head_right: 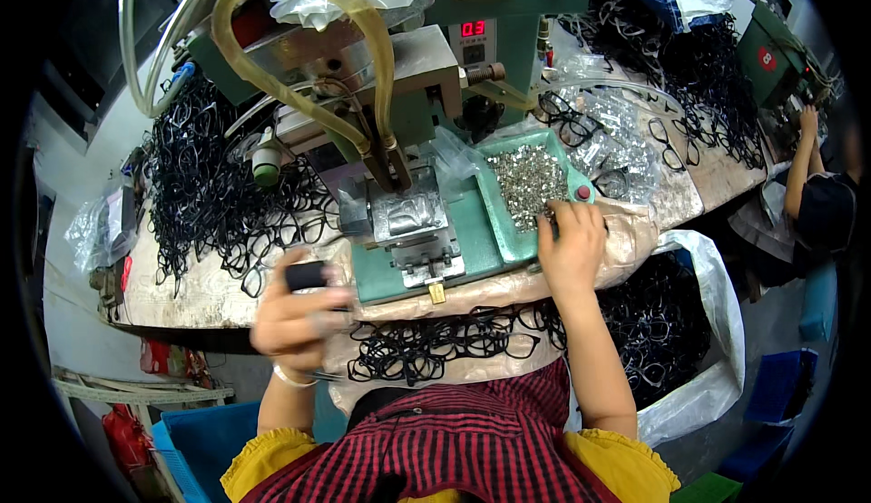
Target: The person assembles eyeglasses by inserting small metal screws into the hinges of black frames using a specialized machine. They pick up frames from a pile, place them in the machine, and then place the finished frames into a white bag.
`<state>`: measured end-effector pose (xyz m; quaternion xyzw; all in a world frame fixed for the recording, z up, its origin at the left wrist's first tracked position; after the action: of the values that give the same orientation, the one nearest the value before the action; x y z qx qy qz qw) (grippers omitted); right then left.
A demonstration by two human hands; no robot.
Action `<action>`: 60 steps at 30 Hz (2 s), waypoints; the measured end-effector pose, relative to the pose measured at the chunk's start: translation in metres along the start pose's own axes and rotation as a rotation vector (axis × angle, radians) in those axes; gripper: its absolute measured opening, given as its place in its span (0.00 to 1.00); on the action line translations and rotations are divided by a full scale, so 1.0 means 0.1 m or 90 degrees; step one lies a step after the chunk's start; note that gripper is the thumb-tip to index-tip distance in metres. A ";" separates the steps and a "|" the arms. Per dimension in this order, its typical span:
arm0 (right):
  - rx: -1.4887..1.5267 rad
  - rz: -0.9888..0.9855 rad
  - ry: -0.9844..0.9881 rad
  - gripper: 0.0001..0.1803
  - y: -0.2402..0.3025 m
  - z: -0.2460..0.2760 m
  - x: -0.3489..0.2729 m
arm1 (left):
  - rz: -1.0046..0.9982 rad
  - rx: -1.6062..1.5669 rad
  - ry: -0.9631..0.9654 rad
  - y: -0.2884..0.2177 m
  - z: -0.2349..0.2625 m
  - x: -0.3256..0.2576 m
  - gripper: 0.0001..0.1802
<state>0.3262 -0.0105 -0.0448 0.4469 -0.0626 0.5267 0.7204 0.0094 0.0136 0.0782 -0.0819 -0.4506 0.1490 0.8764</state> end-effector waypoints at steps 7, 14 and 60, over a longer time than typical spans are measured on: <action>0.125 -0.055 0.026 0.04 0.07 -0.17 0.47 | -0.055 0.030 0.105 -0.01 -0.50 0.25 0.16; 0.002 0.228 0.171 0.08 0.57 -0.68 0.34 | -0.035 -0.010 0.118 0.02 -0.47 0.32 0.18; 0.807 -0.156 0.077 0.18 1.07 -0.62 0.32 | 0.652 -0.147 -0.360 1.70 0.16 -1.70 0.09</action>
<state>0.2292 0.0609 -0.0013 0.7590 0.3523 0.3998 0.3741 -0.1285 0.1172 -0.0900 -0.3403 -0.5830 0.5187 0.5246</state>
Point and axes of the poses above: each hand's wrist, its own x-axis towards the middle knuckle, its own z-axis out of the back of the hand, y = z × x, the point moved 10 cm from there along x, towards the middle knuckle, and after that the axes turned 13 degrees about x, right-handed, at the moved point
